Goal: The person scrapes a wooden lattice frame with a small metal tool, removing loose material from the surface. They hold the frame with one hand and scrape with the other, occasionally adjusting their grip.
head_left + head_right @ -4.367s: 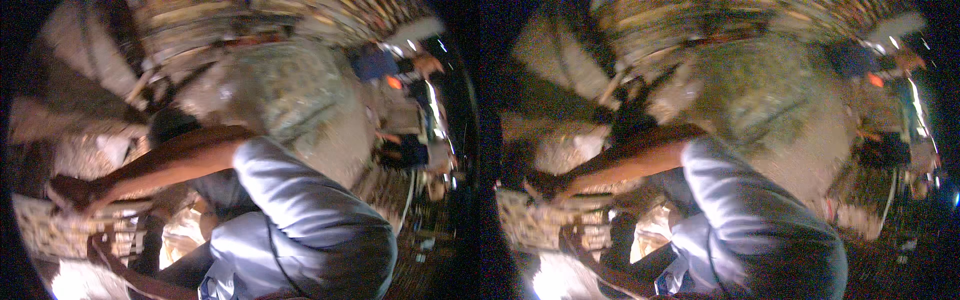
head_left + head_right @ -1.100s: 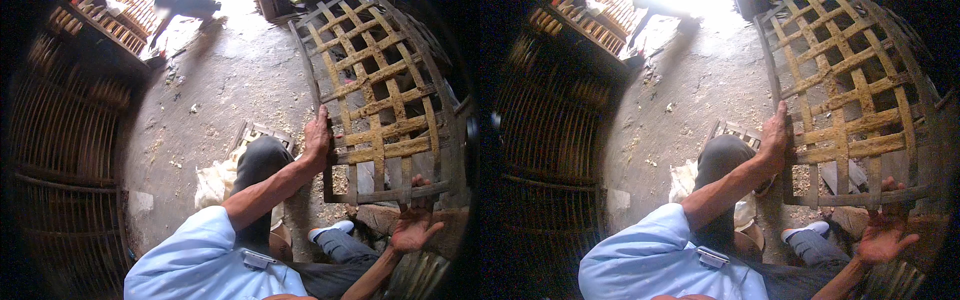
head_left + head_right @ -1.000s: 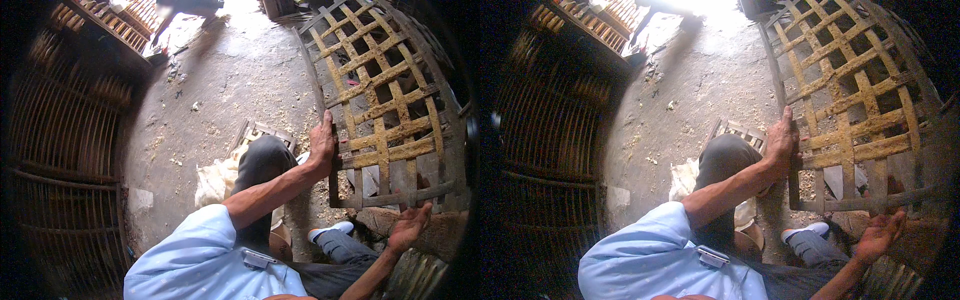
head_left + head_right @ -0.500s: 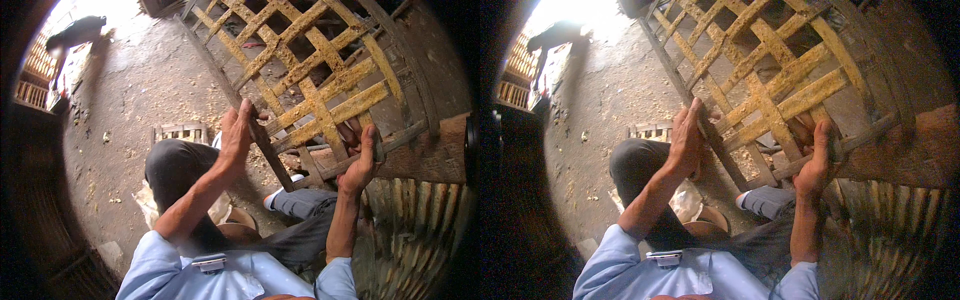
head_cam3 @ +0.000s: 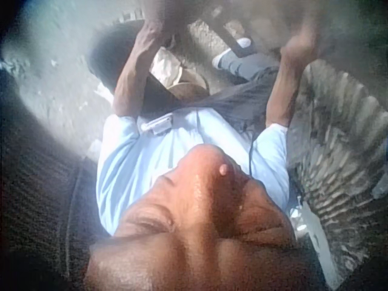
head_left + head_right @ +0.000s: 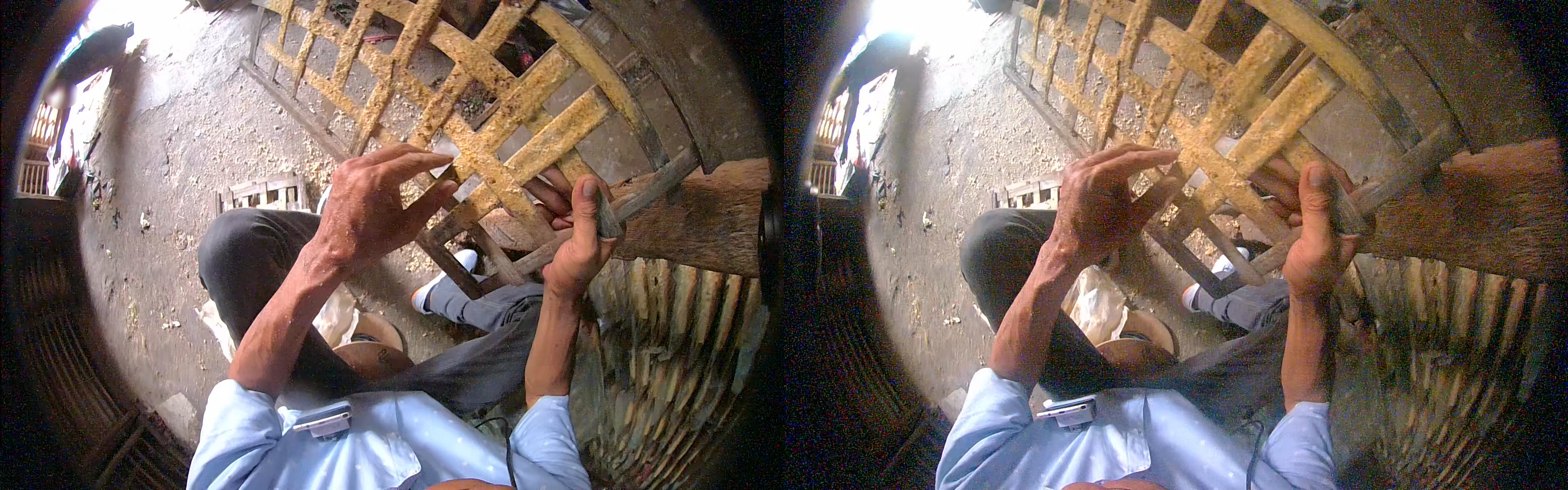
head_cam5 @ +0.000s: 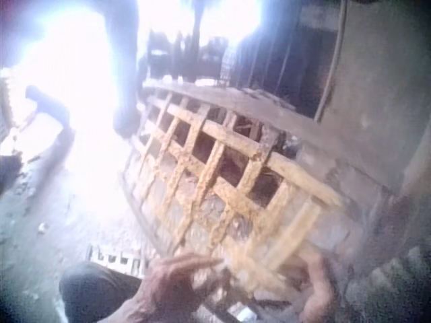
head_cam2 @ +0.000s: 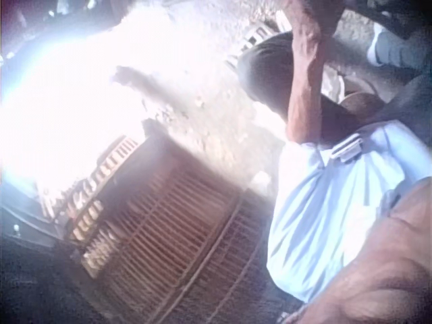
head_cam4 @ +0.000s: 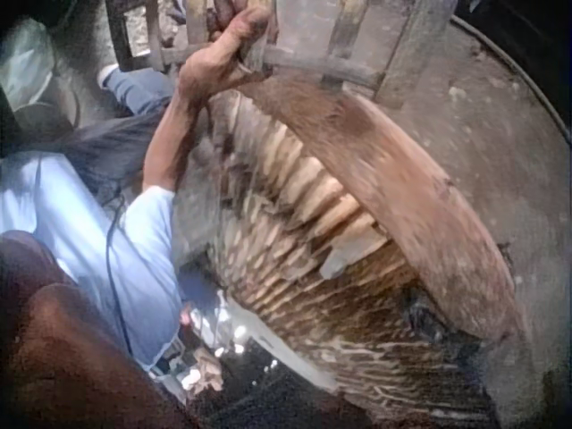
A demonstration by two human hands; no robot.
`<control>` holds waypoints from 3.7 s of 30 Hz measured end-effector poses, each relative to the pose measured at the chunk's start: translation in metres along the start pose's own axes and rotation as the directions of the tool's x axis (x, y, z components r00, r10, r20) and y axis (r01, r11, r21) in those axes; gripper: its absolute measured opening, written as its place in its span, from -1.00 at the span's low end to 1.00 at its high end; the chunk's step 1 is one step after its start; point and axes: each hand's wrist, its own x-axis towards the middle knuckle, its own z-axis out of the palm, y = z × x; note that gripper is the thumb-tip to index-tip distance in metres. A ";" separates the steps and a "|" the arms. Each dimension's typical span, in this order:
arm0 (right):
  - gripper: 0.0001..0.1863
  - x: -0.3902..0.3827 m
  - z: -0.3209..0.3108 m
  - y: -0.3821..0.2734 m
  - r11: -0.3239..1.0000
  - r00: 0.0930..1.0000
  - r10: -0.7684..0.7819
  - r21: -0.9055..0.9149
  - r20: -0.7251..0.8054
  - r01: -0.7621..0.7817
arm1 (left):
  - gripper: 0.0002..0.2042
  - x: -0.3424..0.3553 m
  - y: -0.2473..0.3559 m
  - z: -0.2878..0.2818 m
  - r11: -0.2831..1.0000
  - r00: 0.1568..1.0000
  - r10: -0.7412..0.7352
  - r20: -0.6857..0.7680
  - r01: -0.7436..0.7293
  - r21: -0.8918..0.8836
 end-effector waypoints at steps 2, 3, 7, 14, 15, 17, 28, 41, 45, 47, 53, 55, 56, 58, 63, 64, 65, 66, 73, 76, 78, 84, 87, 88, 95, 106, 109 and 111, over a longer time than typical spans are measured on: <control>-0.66 -0.001 -0.001 0.002 1.000 1.000 -0.006 -0.019 0.028 0.006 | -0.79 -0.001 -0.002 -0.001 0.994 0.989 -0.084 0.125 0.091 -0.053; -0.66 0.003 -0.007 0.009 0.999 0.999 -0.015 -0.042 0.040 0.017 | -0.78 0.000 -0.003 -0.003 0.987 0.974 -0.122 0.188 0.139 -0.075; -0.67 -0.003 0.002 -0.006 1.000 0.992 -0.023 0.003 0.122 0.023 | -0.71 0.002 0.006 -0.014 0.778 0.818 -0.434 0.378 0.551 -0.301; -0.62 0.002 -0.004 -0.005 1.000 0.976 0.010 -0.024 0.218 -0.005 | -0.72 -0.001 0.008 0.000 0.747 0.842 -0.442 0.308 0.536 -0.393; -0.62 0.003 -0.004 -0.003 0.999 0.981 0.027 -0.042 0.194 -0.020 | -0.73 -0.001 0.008 0.002 0.790 0.859 -0.428 0.280 0.507 -0.346; -0.62 0.003 -0.005 0.010 0.997 0.992 0.056 -0.065 0.116 -0.049 | -0.76 -0.005 0.001 0.013 0.889 0.938 -0.320 0.134 0.346 -0.299; -0.52 0.003 -0.028 0.053 0.985 0.990 0.126 -0.114 -0.070 -0.133 | -0.81 -0.012 0.004 0.012 0.909 0.949 -0.312 0.045 0.312 -0.276; -0.34 0.001 -0.024 0.037 0.967 0.986 0.163 -0.203 0.040 -0.151 | -0.71 -0.010 0.001 0.002 0.848 0.950 -0.257 0.177 0.310 -0.430; -0.37 -0.001 -0.021 0.031 0.968 0.990 0.140 -0.206 -0.011 -0.140 | -0.70 -0.005 -0.005 -0.010 0.771 0.894 -0.296 0.338 0.432 -0.468; -0.39 0.003 -0.026 0.046 0.989 0.999 0.050 -0.136 -0.007 -0.050 | -0.71 0.002 -0.008 -0.009 0.748 0.900 -0.206 0.384 0.398 -0.531; -0.54 -0.001 -0.008 0.021 0.974 0.970 0.224 0.012 0.095 -0.227 | -0.70 -0.005 -0.019 -0.010 0.551 0.863 -0.450 0.229 0.470 -0.689; -0.55 0.000 -0.005 0.006 0.990 0.982 0.143 -0.030 0.127 -0.140 | -0.71 0.000 -0.023 -0.028 0.533 0.817 -0.569 0.091 0.451 -0.716; -0.54 0.001 -0.006 0.007 0.991 0.982 0.132 -0.033 0.134 -0.129 | -0.71 0.003 -0.025 -0.032 0.563 0.792 -0.611 0.018 0.450 -0.693; -0.54 0.003 -0.009 0.006 0.993 0.987 0.116 0.003 0.110 -0.117 | -0.72 0.006 -0.018 -0.031 0.629 0.813 -0.577 0.073 0.500 -0.595; -0.54 0.002 -0.010 0.007 0.993 0.984 0.118 -0.010 0.132 -0.118 | -0.69 0.002 -0.011 -0.011 0.778 0.876 -0.461 0.140 0.475 -0.411; -0.54 0.001 -0.010 0.006 0.992 0.983 0.129 -0.018 0.128 -0.128 | -0.68 0.001 -0.009 -0.010 0.774 0.862 -0.475 0.174 0.504 -0.383; -0.55 0.000 -0.009 0.005 0.990 0.983 0.140 -0.025 0.122 -0.138 | -0.67 0.001 -0.007 -0.010 0.771 0.848 -0.487 0.209 0.530 -0.352; -0.55 0.000 -0.009 0.004 0.991 0.981 0.136 -0.028 0.140 -0.133 | -0.66 0.002 -0.006 -0.010 0.768 0.831 -0.500 0.242 0.555 -0.320; -0.56 -0.002 -0.010 -0.003 0.988 0.965 0.151 -0.054 0.216 -0.143 | -0.66 0.002 -0.017 -0.010 0.654 0.790 -0.554 0.264 0.609 -0.449; -0.56 -0.001 -0.011 -0.002 0.991 0.966 0.134 -0.047 0.223 -0.127 | -0.68 0.003 -0.016 -0.010 0.702 0.811 -0.535 0.237 0.583 -0.410; -0.57 -0.001 -0.012 -0.003 0.991 0.966 0.131 -0.038 0.223 -0.125 | -0.69 0.002 -0.017 -0.009 0.723 0.826 -0.524 0.207 0.560 -0.404; -0.64 -0.003 -0.004 -0.004 0.992 0.972 0.112 0.037 0.208 -0.123 | -0.72 0.004 -0.006 -0.007 0.653 0.797 -0.582 0.163 0.577 -0.490; -0.61 -0.003 -0.007 -0.005 0.994 0.961 0.108 -0.024 0.254 -0.105 | -0.73 0.005 -0.005 -0.008 0.681 0.805 -0.566 0.176 0.577 -0.451; -0.64 -0.003 -0.004 -0.007 0.995 0.967 0.097 -0.005 0.234 -0.099 | -0.74 0.006 -0.008 -0.009 0.677 0.810 -0.556 0.185 0.571 -0.464; -0.61 -0.004 -0.004 -0.010 0.992 0.955 0.119 -0.061 0.273 -0.106 | -0.76 0.007 -0.006 -0.008 0.565 0.766 -0.615 0.190 0.595 -0.571; -0.64 -0.004 -0.001 -0.010 0.996 0.963 0.089 -0.016 0.256 -0.088 | -0.79 0.008 0.002 0.001 0.740 0.794 -0.608 0.017 0.574 -0.351; -0.64 -0.001 -0.006 -0.008 0.994 0.954 0.112 -0.025 0.278 -0.109 | -0.79 0.005 -0.010 0.012 0.916 0.897 -0.398 -0.194 0.402 -0.023; -0.64 0.000 -0.008 -0.006 0.996 0.955 0.090 -0.021 0.282 -0.088 | -0.79 0.006 -0.007 0.009 0.905 0.898 -0.420 -0.131 0.404 -0.131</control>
